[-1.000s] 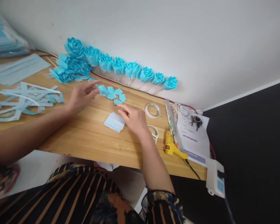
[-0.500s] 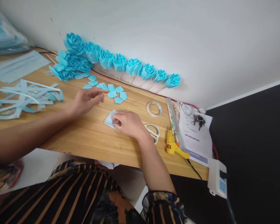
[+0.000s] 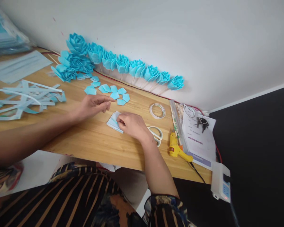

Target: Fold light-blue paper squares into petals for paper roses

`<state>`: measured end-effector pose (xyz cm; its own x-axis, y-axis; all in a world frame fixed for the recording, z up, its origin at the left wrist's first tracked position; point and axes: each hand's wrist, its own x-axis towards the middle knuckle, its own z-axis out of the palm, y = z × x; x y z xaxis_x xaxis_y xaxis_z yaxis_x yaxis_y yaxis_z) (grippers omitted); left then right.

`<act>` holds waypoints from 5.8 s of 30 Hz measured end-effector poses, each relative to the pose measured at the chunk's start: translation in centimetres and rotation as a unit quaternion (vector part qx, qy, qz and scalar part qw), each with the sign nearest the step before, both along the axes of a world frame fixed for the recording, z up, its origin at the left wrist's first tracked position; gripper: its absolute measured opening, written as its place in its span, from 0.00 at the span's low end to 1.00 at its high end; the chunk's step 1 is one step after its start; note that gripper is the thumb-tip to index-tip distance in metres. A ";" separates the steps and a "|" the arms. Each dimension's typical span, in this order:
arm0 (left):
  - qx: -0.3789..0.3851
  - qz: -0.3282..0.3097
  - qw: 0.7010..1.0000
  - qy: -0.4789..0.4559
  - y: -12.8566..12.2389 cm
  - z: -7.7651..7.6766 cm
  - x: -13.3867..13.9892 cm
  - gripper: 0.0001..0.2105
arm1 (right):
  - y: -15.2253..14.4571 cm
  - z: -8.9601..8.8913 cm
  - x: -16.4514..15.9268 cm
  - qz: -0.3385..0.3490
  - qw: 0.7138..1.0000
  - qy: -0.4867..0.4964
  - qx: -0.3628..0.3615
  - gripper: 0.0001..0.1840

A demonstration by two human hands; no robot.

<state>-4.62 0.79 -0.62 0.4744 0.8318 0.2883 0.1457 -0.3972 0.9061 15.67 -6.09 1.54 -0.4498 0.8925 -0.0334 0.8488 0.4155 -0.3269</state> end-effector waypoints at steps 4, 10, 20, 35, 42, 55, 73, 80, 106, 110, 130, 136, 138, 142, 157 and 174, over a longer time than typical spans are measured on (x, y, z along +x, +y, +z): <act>-0.031 -0.039 0.999 -0.006 -0.3 0.1 0.1 0.13 | 0.2 0.2 0.3 -0.023 0.999 0.033 -0.002 0.07; -0.025 -0.073 0.997 -0.007 -0.4 0.1 0.1 0.11 | 0.6 0.7 1.2 -0.101 0.988 0.110 0.047 0.06; 0.011 -0.113 0.992 0.049 -0.4 0.6 -0.1 0.12 | 0.9 0.4 1.4 -0.176 0.947 0.228 0.146 0.05; 0.306 -0.154 0.904 0.255 -1.8 -1.7 1.8 0.09 | 1.2 0.3 1.5 -0.237 0.890 0.295 0.253 0.05; -0.069 -0.106 0.992 0.019 -0.8 0.2 1.0 0.21 | 1.0 0.2 1.5 -0.202 0.901 0.273 0.270 0.06; -0.446 -0.131 0.858 -0.217 -0.9 1.0 0.6 0.22 | 0.0 0.2 -0.3 0.014 0.948 0.206 0.243 0.12; -0.347 -0.118 0.921 -0.132 0.1 -0.2 0.4 0.15 | 1.7 -1.6 1.9 -0.151 0.963 0.150 0.163 0.20; 0.114 -0.193 0.963 0.148 -2.3 -0.3 1.0 0.11 | 2.8 -1.3 1.2 -0.226 0.968 0.037 0.106 0.12; 0.144 -0.209 0.958 0.135 -1.9 -1.0 1.0 0.10 | 6.8 -2.4 -0.6 -0.208 0.936 0.281 -0.050 0.07; 0.013 -0.221 0.972 0.079 -1.7 -1.0 1.0 0.10 | 5.4 -1.0 -0.3 -0.182 0.919 0.350 -0.001 0.09; -0.478 -0.082 0.827 -0.286 -1.1 1.2 1.0 0.11 | 0.6 -0.7 0.7 -0.016 0.930 0.164 0.328 0.27; -0.464 -0.128 0.820 -0.308 -1.2 0.8 1.0 0.12 | 0.5 -0.8 0.2 0.006 0.919 0.195 0.341 0.14; -0.456 -0.137 0.828 -0.298 -1.2 0.5 1.0 0.12 | 0.5 -1.0 0.1 -0.007 0.918 0.209 0.336 0.09; -0.436 -0.151 0.843 -0.278 -1.2 0.4 0.9 0.12 | 0.6 -1.4 0.0 -0.051 0.915 0.235 0.324 0.03; -0.447 -0.114 0.827 -0.322 -0.7 -0.4 1.0 0.12 | 0.9 -2.0 0.2 -0.060 0.926 0.252 0.276 0.02; -0.290 -0.095 0.943 -0.134 -1.0 0.8 0.7 0.35 | 0.5 -1.8 -0.2 -0.123 0.922 0.307 0.201 0.04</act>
<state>-3.92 -0.18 0.21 0.6052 0.7939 -0.0588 -0.1434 0.1814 0.9729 15.44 -5.62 -0.26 -0.0563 0.8545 0.5163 0.6405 0.4276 -0.6379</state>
